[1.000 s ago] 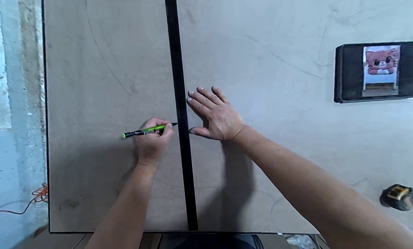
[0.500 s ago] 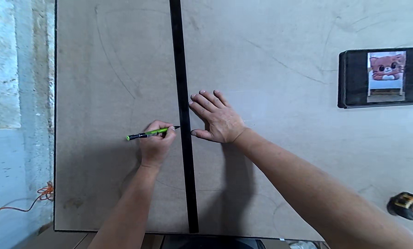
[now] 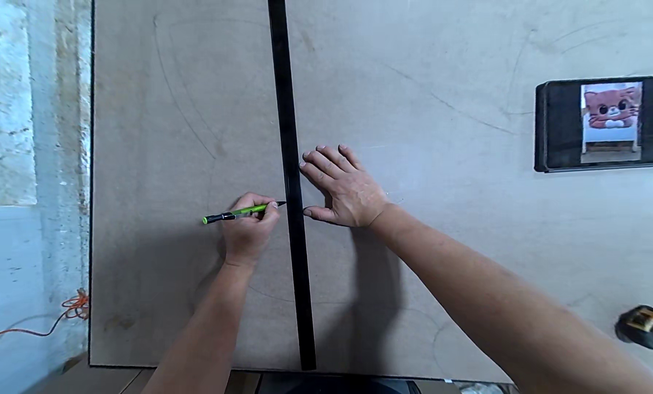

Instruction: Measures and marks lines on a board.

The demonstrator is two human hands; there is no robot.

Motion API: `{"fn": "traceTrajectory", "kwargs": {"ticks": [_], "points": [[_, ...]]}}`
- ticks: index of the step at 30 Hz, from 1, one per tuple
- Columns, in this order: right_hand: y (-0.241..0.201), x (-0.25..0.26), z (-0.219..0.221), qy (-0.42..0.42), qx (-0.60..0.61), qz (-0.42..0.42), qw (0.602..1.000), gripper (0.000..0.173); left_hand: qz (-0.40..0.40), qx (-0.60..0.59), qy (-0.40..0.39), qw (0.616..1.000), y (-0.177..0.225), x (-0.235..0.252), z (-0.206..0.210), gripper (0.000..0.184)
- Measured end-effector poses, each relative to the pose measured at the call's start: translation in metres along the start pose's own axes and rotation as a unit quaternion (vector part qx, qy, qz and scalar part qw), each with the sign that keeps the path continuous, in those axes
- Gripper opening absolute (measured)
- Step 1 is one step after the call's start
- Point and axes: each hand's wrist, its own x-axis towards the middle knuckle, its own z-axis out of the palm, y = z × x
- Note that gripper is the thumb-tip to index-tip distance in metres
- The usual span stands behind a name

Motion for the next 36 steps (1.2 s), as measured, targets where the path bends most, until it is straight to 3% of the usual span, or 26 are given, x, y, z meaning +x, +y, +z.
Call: {"fn": "traceTrajectory", "kwargs": {"ticks": [4,8,11,16,21,24,27,36], "points": [[0.000,-0.007,0.004,0.064,0.020,-0.012,0.998,0.083,0.002,-0.021,-0.001,1.000,0.000,0.000,0.001,0.006],[-0.036,-0.042,0.010,0.119,0.018,-0.018,0.993,0.084,-0.007,-0.012,-0.004,1.000,0.001,0.000,0.000,0.006],[-0.060,-0.065,0.019,0.097,0.028,-0.059,0.993,0.074,-0.006,-0.012,0.001,1.000,0.001,-0.001,0.001,0.006],[-0.057,-0.063,0.021,0.070,0.030,-0.077,0.994,0.057,-0.012,-0.019,-0.004,1.000,0.003,0.001,0.001,0.006],[-0.057,-0.063,0.021,0.072,0.035,-0.075,0.994,0.054,-0.055,-0.057,-0.031,0.996,0.003,-0.010,-0.014,0.007],[-0.056,-0.062,0.023,0.079,0.035,-0.075,0.993,0.053,-0.068,-0.008,-0.051,0.996,0.002,-0.045,-0.026,0.010],[-0.057,-0.062,0.023,0.079,0.032,-0.073,0.994,0.053,-0.055,-0.030,-0.054,0.997,-0.002,-0.071,-0.026,0.009],[-0.057,-0.062,0.022,0.080,0.031,-0.069,0.994,0.055,-0.044,-0.019,-0.087,0.995,0.002,-0.072,-0.027,0.006]]}}
